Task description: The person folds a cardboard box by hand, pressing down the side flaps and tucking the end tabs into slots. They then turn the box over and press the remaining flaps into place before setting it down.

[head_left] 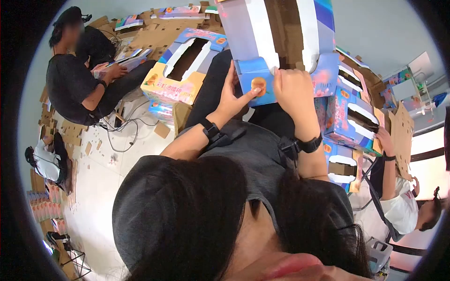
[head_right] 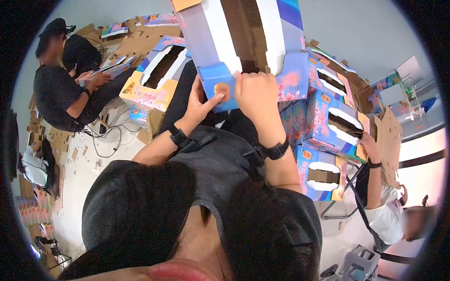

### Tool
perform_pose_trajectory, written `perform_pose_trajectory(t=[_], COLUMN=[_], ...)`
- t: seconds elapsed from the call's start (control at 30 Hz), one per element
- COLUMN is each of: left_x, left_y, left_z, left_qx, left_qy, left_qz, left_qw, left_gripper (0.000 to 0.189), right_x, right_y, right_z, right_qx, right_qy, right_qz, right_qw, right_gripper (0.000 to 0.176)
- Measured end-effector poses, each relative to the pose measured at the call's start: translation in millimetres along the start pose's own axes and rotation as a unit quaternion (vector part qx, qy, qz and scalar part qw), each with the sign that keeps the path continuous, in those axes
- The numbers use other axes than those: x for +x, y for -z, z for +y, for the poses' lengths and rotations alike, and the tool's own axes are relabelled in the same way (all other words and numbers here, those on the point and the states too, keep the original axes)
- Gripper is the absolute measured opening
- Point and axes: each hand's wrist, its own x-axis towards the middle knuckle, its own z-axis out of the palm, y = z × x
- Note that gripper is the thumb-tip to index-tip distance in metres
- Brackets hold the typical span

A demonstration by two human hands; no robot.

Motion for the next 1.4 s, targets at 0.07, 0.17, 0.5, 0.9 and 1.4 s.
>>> perform_pose_trajectory(t=[0.07, 0.17, 0.5, 0.9, 1.4], left_x=[-3, -4, -5, 0, -3], left_y=[-1, 0, 3, 8, 3], left_z=[1, 5, -2, -2, 3], left_qx=[-0.016, -0.028, -0.007, 0.049, 0.138], left_qy=[-0.001, -0.002, 0.020, -0.014, -0.005], left_qz=[0.010, 0.026, -0.014, -0.125, -0.187], left_qw=[1.000, 0.999, 1.000, 0.991, 0.973], left_gripper=[0.101, 0.090, 0.081, 0.085, 0.087], right_x=[-12, -12, 4, -62, -228], right_y=[8, 13, 34, 75, 36], right_z=[1, 13, 70, 156, 303], right_qx=[0.014, -0.002, -0.030, -0.100, -0.053], right_qy=[0.039, 0.131, 0.295, 0.024, -0.449], right_qz=[-0.029, 0.005, -0.074, 0.013, -0.147], right_qw=[0.999, 0.991, 0.952, 0.995, 0.880], right_gripper=[0.029, 0.030, 0.060, 0.058, 0.072])
